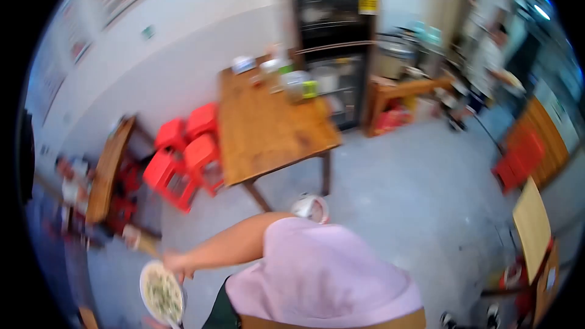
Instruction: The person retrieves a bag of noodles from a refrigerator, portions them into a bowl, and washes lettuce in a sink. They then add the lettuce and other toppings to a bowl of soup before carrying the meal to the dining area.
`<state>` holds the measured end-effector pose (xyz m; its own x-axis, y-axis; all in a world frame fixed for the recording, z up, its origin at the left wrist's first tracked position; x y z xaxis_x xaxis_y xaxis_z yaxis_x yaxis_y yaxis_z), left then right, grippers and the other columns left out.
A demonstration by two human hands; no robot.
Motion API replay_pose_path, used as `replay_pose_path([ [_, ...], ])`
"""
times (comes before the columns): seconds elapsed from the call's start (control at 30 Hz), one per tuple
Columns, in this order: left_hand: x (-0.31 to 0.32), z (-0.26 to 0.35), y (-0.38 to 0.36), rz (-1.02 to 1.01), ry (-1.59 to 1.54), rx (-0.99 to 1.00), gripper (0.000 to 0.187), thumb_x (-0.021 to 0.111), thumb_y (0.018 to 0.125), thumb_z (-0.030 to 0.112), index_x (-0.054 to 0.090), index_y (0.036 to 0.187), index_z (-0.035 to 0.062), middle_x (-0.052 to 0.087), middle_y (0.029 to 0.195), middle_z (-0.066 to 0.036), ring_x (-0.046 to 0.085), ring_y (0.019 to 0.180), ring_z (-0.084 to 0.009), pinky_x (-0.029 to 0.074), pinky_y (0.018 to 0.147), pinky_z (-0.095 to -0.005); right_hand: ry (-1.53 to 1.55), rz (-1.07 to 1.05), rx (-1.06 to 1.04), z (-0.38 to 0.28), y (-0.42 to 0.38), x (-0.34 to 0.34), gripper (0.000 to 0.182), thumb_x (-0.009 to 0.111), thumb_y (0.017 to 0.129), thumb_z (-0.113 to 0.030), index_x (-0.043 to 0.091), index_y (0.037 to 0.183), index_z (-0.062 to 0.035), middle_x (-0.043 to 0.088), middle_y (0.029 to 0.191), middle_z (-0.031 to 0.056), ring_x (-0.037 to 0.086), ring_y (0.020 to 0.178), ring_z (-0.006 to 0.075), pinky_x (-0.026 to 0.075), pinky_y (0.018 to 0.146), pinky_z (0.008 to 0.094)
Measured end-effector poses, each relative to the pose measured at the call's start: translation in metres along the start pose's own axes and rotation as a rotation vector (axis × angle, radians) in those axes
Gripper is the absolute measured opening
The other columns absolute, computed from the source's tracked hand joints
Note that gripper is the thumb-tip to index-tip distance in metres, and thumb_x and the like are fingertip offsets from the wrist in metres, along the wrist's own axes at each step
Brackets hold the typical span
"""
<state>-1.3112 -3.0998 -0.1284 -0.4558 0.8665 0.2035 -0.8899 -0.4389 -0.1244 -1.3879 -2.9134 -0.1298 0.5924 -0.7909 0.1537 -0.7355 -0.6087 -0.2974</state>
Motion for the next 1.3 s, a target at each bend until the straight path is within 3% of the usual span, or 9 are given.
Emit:
replay_pose_path([
  [0.1, -0.083, -0.017, 0.075, -0.055, -0.007, 0.032, 0.052, 0.023, 0.090, 0.038, 0.035, 0.121, -0.0027, 0.045, 0.118, -0.014, 0.041, 0.109, -0.0237, 0.026, 0.097, -0.0345, 0.028, -0.078, 0.002, -0.036, 0.051, 0.025, 0.042, 0.059, 0.070, -0.034, 0.052, 0.102, -0.0065, 0.054, 0.101, 0.0104, 0.057, 0.085, 0.0240, 0.047, 0.067, 0.0436],
  [0.13, -0.142, -0.038, 0.112, 0.101, 0.302, 0.200, 0.055, 0.021, 0.090, 0.042, 0.038, 0.118, -0.0017, 0.047, 0.115, -0.013, 0.042, 0.108, -0.0208, 0.028, 0.096, -0.0325, 0.103, -0.047, 0.181, -0.028, 0.068, 0.029, 0.038, 0.056, 0.074, -0.028, 0.052, 0.105, -0.0058, 0.053, 0.104, 0.0086, 0.056, 0.087, 0.0220, 0.048, 0.069, 0.0422],
  [0.17, -0.107, -0.012, 0.101, 0.041, -0.039, 0.056, 0.053, 0.022, 0.090, 0.041, 0.039, 0.118, -0.0009, 0.048, 0.113, -0.012, 0.044, 0.106, -0.0191, 0.029, 0.095, -0.0308, 0.151, -0.083, 0.105, -0.024, 0.111, 0.037, 0.034, 0.052, 0.076, -0.022, 0.051, 0.107, -0.0057, 0.053, 0.104, 0.0074, 0.055, 0.090, 0.0205, 0.049, 0.068, 0.0411],
  [0.3, -0.127, 0.024, 0.137, 0.356, -0.309, -0.148, 0.058, 0.028, 0.086, 0.051, 0.046, 0.110, 0.0017, 0.053, 0.106, -0.011, 0.052, 0.095, -0.0193, 0.040, 0.085, -0.0337, -0.003, -0.123, 0.064, -0.072, 0.209, 0.078, 0.037, 0.039, 0.078, -0.004, 0.042, 0.115, 0.0002, 0.047, 0.109, 0.0102, 0.054, 0.091, 0.0190, 0.052, 0.066, 0.0344],
  [0.5, -0.274, 0.015, 0.325, 0.402, -0.460, -0.117, 0.052, 0.028, 0.085, 0.052, 0.038, 0.111, 0.0071, 0.049, 0.098, -0.008, 0.053, 0.086, -0.0170, 0.048, 0.066, -0.0336, -0.084, -0.197, 0.201, -0.088, 0.448, 0.182, 0.041, 0.037, 0.071, 0.002, 0.041, 0.112, 0.0005, 0.047, 0.095, 0.0058, 0.053, 0.086, 0.0174, 0.053, 0.061, 0.0355],
  [0.53, -0.224, 0.027, 0.261, 0.405, -0.425, -0.038, 0.052, 0.028, 0.085, 0.052, 0.038, 0.111, 0.0071, 0.049, 0.098, -0.008, 0.053, 0.086, -0.0170, 0.048, 0.066, -0.0336, -0.067, -0.243, 0.130, -0.093, 0.373, 0.148, 0.041, 0.037, 0.071, 0.002, 0.041, 0.112, 0.0005, 0.047, 0.095, 0.0058, 0.053, 0.086, 0.0174, 0.053, 0.061, 0.0355],
  [0.77, -0.372, 0.071, 0.397, 0.481, -0.184, 0.028, 0.045, 0.029, 0.087, 0.047, 0.037, 0.111, 0.0087, 0.047, 0.102, -0.007, 0.051, 0.090, -0.0149, 0.048, 0.069, -0.0307, -0.037, -0.165, 0.163, -0.114, 0.542, 0.264, 0.039, 0.038, 0.070, 0.003, 0.048, 0.107, -0.0019, 0.049, 0.086, 0.0019, 0.052, 0.075, 0.0135, 0.052, 0.055, 0.0328],
  [1.2, -0.606, 0.136, 0.658, 0.596, -0.335, 0.029, 0.052, 0.031, 0.086, 0.050, 0.033, 0.117, 0.0075, 0.047, 0.105, -0.010, 0.047, 0.098, -0.0184, 0.047, 0.073, -0.0391, -0.182, -0.379, 0.230, -0.160, 0.902, 0.476, 0.045, 0.041, 0.071, 0.001, 0.040, 0.116, -0.0019, 0.043, 0.097, 0.0023, 0.048, 0.077, 0.0113, 0.051, 0.059, 0.0349],
  [1.3, -0.685, 0.147, 0.732, 0.684, -0.345, 0.208, 0.049, 0.035, 0.085, 0.048, 0.034, 0.118, 0.0117, 0.046, 0.107, -0.011, 0.046, 0.100, -0.0177, 0.036, 0.088, -0.0397, -0.234, -0.480, 0.244, -0.177, 0.998, 0.537, 0.054, 0.044, 0.071, -0.001, 0.032, 0.124, -0.0040, 0.042, 0.098, 0.0023, 0.048, 0.080, 0.0132, 0.051, 0.058, 0.0368],
])
Point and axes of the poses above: each hand's wrist, its own y-axis towards the middle knuckle, its own x-axis out of the palm, z = x × y, the point moved 8 cm from there along y, towards the middle knuckle
